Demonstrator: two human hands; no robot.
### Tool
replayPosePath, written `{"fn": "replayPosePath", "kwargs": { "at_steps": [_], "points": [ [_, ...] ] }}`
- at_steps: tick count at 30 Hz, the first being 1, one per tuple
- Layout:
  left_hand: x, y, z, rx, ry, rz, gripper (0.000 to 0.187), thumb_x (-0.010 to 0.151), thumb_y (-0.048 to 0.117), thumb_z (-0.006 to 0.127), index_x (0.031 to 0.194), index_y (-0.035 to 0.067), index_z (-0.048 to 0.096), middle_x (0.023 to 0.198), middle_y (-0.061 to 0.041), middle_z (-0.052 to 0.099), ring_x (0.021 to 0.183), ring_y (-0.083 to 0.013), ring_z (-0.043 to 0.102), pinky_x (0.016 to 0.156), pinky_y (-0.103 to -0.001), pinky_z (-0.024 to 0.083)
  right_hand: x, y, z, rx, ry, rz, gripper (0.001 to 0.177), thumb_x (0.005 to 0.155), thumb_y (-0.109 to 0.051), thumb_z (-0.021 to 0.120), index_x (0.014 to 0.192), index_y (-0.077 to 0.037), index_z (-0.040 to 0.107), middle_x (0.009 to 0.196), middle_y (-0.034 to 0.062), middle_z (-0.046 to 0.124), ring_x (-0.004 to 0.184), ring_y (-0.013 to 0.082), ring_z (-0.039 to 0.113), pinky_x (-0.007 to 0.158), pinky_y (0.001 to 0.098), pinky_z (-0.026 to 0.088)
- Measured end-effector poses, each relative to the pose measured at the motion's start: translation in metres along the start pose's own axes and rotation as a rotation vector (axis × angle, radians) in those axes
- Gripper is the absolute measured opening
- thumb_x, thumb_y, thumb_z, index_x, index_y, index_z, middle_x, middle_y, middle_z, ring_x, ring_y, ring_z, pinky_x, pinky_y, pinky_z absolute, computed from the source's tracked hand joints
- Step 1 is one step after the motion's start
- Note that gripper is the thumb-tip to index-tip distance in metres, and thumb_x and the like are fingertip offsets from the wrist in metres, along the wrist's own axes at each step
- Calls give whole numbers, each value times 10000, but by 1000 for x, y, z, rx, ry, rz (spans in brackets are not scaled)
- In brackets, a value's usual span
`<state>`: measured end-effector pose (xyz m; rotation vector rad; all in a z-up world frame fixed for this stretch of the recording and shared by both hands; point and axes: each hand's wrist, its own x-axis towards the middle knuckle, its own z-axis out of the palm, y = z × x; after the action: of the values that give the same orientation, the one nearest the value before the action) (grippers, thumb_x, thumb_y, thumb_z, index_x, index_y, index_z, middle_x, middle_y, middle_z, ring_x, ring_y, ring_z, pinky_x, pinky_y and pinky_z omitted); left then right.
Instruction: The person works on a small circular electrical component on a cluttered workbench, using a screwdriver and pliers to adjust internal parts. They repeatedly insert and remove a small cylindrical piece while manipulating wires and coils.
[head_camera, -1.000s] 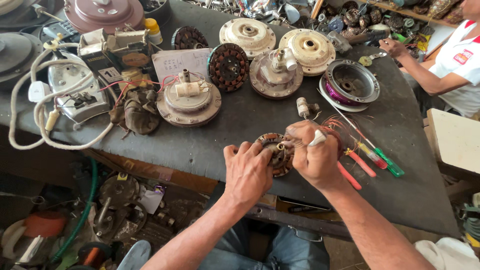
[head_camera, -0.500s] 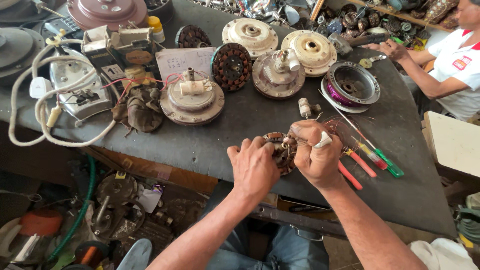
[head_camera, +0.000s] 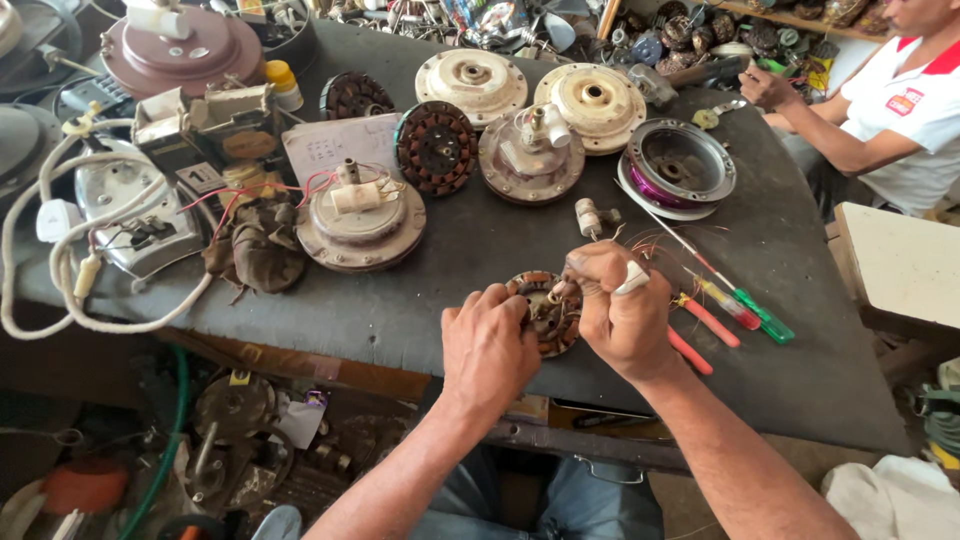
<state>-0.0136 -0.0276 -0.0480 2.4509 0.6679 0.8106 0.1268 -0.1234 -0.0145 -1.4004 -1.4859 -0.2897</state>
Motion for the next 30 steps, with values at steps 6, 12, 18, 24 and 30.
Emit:
{"fn": "replayPosePath", "kwargs": {
  "at_steps": [6, 12, 18, 24, 30],
  "points": [
    [14, 7, 1, 60, 26, 34, 159, 641, 81, 689, 786, 107, 750, 897, -17, 717, 862, -265, 684, 726, -513, 385, -2, 0, -2, -5, 3, 63, 138, 1007, 102, 598, 1063, -20, 570, 954, 118, 705, 754, 153, 719, 673, 280, 595],
    [27, 6, 1, 176, -200, -68, 127, 663, 166, 738, 781, 122, 748, 879, -16, 726, 835, -268, 696, 758, -495, 380, 8, -11, 5, 100, 12, 36, 107, 1028, 89, 558, 1077, -6, 565, 947, 111, 700, 749, 145, 702, 677, 283, 603],
    [30, 11, 18, 42, 4, 69, 264, 650, 227, 779, 902, 147, 785, 885, -34, 735, 871, -278, 685, 740, -522, 384, 33, -34, -24, 364, 341, 98, 85, 1064, 54, 505, 1096, -24, 515, 985, 81, 646, 643, 105, 619, 563, 264, 577],
    [25, 9, 10, 50, -78, 20, 308, 670, 92, 713, 973, 61, 763, 1016, -87, 715, 983, -324, 656, 764, -532, 470, 61, 48, -48, 189, 116, 401, 63, 1062, 12, 577, 1022, -18, 538, 819, 87, 633, 546, 131, 631, 473, 298, 529],
    [6, 3, 14, -77, 1, 28, 214, 720, 86, 713, 923, 22, 743, 1025, -117, 697, 973, -352, 640, 843, -456, 532, 14, 144, -48, 488, 68, 1160, 62, 977, -61, 648, 1009, -31, 604, 794, 101, 679, 533, 145, 628, 476, 343, 588]
  ]
}}
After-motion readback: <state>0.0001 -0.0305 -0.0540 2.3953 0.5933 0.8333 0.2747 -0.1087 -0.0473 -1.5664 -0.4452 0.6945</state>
